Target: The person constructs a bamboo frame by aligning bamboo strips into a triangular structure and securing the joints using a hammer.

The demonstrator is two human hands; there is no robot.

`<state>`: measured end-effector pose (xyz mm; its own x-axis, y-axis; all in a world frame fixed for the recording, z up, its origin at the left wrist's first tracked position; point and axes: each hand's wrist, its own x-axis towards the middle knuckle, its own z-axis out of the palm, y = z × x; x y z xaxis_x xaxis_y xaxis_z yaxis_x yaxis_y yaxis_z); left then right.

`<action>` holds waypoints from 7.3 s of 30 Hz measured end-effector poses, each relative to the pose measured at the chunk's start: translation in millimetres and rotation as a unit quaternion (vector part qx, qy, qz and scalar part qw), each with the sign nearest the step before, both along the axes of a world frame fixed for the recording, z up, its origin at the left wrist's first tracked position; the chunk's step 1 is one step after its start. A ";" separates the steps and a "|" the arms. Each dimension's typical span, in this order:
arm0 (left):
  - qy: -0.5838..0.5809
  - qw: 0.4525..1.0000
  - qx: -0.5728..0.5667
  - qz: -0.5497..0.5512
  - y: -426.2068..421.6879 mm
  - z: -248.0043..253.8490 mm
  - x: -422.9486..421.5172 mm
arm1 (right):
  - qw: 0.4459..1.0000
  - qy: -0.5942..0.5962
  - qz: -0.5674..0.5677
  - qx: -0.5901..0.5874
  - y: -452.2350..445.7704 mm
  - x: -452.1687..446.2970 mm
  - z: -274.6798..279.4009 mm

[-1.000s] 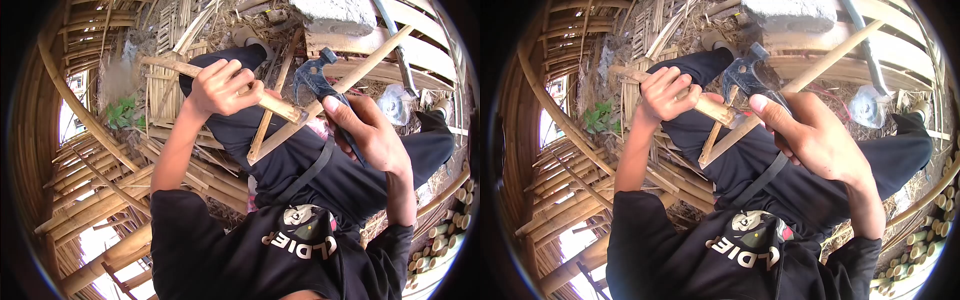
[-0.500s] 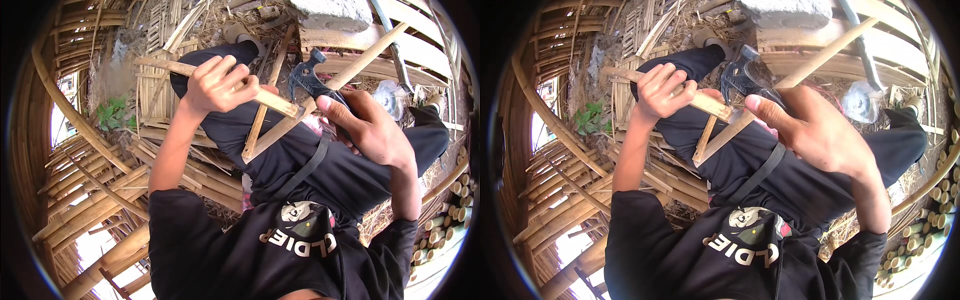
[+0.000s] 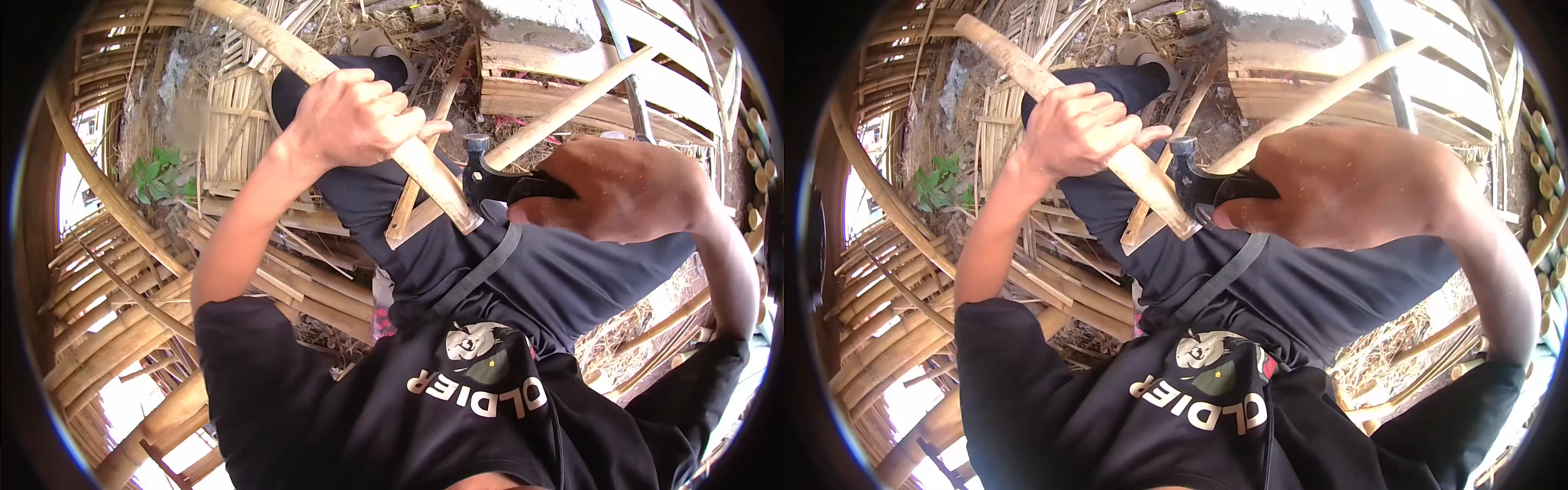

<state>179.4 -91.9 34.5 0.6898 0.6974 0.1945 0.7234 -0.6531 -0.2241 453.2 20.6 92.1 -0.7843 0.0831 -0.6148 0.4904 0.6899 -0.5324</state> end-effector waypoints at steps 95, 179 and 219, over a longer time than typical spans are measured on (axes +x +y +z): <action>-0.189 0.925 -0.086 0.317 -137.6 -42.0 -85.1 | 0.998 0.008 0.022 0.056 -4.7 -47.6 -51.7; -0.484 0.744 -0.166 0.430 -89.2 15.5 98.4 | 0.798 0.454 -0.179 0.354 21.4 72.7 -30.5; -0.290 0.905 -0.113 0.292 -67.1 -30.0 3.7 | 0.787 -0.060 -0.449 -0.419 -7.1 66.7 -12.8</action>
<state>183.2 -159.1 4.6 0.0196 0.9769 0.2130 0.9127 -0.1044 0.3951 519.9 13.5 79.3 -0.5732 0.0956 -0.8139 0.6615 -0.5322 -0.5284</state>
